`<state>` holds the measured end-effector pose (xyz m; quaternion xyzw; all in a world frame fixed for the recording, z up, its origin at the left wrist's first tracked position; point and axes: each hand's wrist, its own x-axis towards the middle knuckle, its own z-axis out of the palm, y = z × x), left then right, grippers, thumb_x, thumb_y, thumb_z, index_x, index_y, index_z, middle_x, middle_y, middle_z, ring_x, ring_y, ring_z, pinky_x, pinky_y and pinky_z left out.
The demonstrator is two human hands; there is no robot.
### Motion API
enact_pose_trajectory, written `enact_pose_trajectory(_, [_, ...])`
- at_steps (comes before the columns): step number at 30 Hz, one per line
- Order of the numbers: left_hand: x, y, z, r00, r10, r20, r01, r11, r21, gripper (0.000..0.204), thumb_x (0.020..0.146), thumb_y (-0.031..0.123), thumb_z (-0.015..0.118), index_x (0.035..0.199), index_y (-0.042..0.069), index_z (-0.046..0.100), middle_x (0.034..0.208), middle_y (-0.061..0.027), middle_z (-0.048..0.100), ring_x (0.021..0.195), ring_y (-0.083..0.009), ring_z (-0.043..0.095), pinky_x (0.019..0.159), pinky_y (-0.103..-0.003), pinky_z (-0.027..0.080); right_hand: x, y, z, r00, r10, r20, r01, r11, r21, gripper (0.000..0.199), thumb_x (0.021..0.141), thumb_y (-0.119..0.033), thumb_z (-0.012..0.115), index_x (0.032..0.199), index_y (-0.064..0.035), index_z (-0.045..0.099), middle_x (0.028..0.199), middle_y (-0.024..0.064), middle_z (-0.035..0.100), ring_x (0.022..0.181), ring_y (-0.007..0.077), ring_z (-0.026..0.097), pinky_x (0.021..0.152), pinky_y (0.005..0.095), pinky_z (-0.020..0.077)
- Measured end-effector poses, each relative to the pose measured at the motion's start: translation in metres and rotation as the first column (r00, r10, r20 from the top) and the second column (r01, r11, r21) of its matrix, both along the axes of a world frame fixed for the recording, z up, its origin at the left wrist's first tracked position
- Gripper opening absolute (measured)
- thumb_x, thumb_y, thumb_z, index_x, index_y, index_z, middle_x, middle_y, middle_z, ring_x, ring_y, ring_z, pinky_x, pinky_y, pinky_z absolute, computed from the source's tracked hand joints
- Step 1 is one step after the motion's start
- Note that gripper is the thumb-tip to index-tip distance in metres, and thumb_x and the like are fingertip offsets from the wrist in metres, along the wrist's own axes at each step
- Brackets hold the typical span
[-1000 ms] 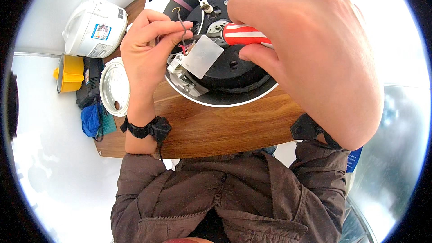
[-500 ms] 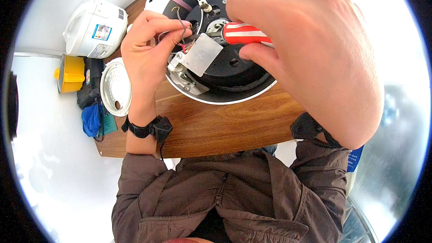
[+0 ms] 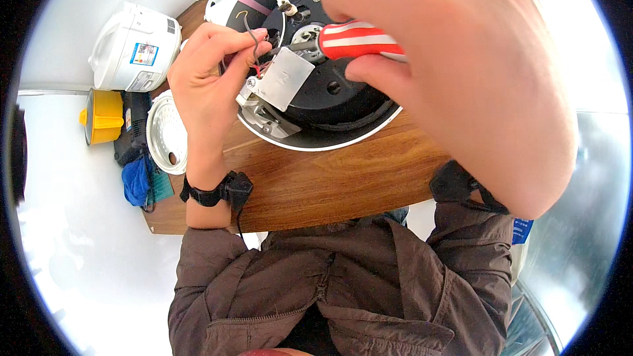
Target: The person uses a screwdriver to tighten screws on the internal components of a rice cooker base. They then place the cooker's lid and a perforated metal tray into the main body.
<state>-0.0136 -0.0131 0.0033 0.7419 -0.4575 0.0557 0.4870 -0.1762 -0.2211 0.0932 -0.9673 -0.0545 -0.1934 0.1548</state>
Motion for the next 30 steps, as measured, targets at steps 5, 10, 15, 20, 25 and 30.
enact_pose_trajectory(5, [0.002, 0.002, -0.004, 0.999, 0.016, 0.048, -0.016, 1.0, 0.01, 0.016, 0.084, -0.009, 0.075, 0.097, -0.001, 0.078, 0.086, -0.005, 0.068, 0.077, -0.0116, 0.068, 0.067, -0.023, 0.052, -0.009, -0.012, 0.002, 1.0, -0.025, 0.004, 0.025, 1.0, -0.008, 0.048, 0.06, -0.002, 0.087, 0.104, -0.0049, 0.068, 0.092, 0.0095, 0.065, 0.084, 0.025, 0.065, 0.074, 0.0332, 0.0512])
enact_pose_trajectory(10, [0.0, -0.001, -0.001, 0.998, 0.047, 0.051, -0.047, 0.999, 0.015, 0.017, 0.08, -0.001, 0.082, 0.096, 0.005, 0.08, 0.082, -0.0026, 0.068, 0.07, -0.0116, 0.064, 0.062, -0.024, 0.049, -0.011, -0.016, 0.005, 0.999, -0.042, 0.006, 0.042, 0.999, -0.021, 0.051, 0.061, -0.002, 0.088, 0.106, -0.0052, 0.066, 0.091, 0.0084, 0.065, 0.085, 0.0227, 0.065, 0.075, 0.0327, 0.052])
enact_pose_trajectory(15, [-0.002, 0.002, 0.002, 0.99, 0.056, 0.128, -0.062, 0.997, 0.041, 0.018, 0.08, -0.001, 0.082, 0.097, 0.005, 0.08, 0.082, -0.0028, 0.068, 0.07, -0.0125, 0.063, 0.062, -0.025, 0.049, -0.01, -0.009, 0.004, 0.999, -0.035, 0.008, 0.035, 0.999, -0.006, 0.05, 0.061, -0.002, 0.089, 0.105, -0.0045, 0.066, 0.09, 0.0087, 0.065, 0.085, 0.0229, 0.065, 0.076, 0.0327, 0.0522])
enact_pose_trajectory(20, [0.001, 0.003, -0.003, 0.968, 0.039, 0.247, -0.045, 0.999, 0.02, 0.019, 0.079, -0.001, 0.082, 0.096, 0.006, 0.079, 0.08, -0.0021, 0.065, 0.07, -0.0143, 0.061, 0.061, -0.027, 0.048, -0.005, -0.006, 0.001, 0.999, -0.018, 0.026, 0.018, 1.0, 0.002, 0.047, 0.061, -0.002, 0.088, 0.101, -0.0032, 0.065, 0.09, 0.009, 0.065, 0.084, 0.0235, 0.064, 0.075, 0.0325, 0.0516])
enact_pose_trajectory(25, [0.002, 0.001, 0.0, 0.977, 0.027, 0.211, -0.03, 0.999, 0.012, 0.019, 0.078, 0.0, 0.082, 0.096, 0.006, 0.079, 0.081, -0.0023, 0.066, 0.07, -0.0165, 0.063, 0.061, -0.028, 0.049, -0.001, 0.003, 0.006, 0.999, -0.042, -0.017, 0.042, 0.999, 0.017, 0.044, 0.061, 0.0, 0.087, 0.099, -0.0011, 0.064, 0.089, 0.0093, 0.064, 0.082, 0.0237, 0.064, 0.074, 0.0303, 0.0506])
enact_pose_trajectory(30, [0.01, 0.005, -0.003, 0.973, -0.029, 0.228, 0.027, 1.0, 0.015, 0.018, 0.082, -0.009, 0.076, 0.096, 0.002, 0.078, 0.083, -0.0033, 0.068, 0.072, -0.0105, 0.066, 0.063, -0.023, 0.051, -0.001, 0.007, 0.004, 0.996, -0.082, -0.041, 0.083, 0.996, 0.014, 0.04, 0.065, 0.004, 0.084, 0.099, 0.0009, 0.064, 0.088, 0.0092, 0.063, 0.08, 0.0209, 0.064, 0.074, 0.0289, 0.0504])
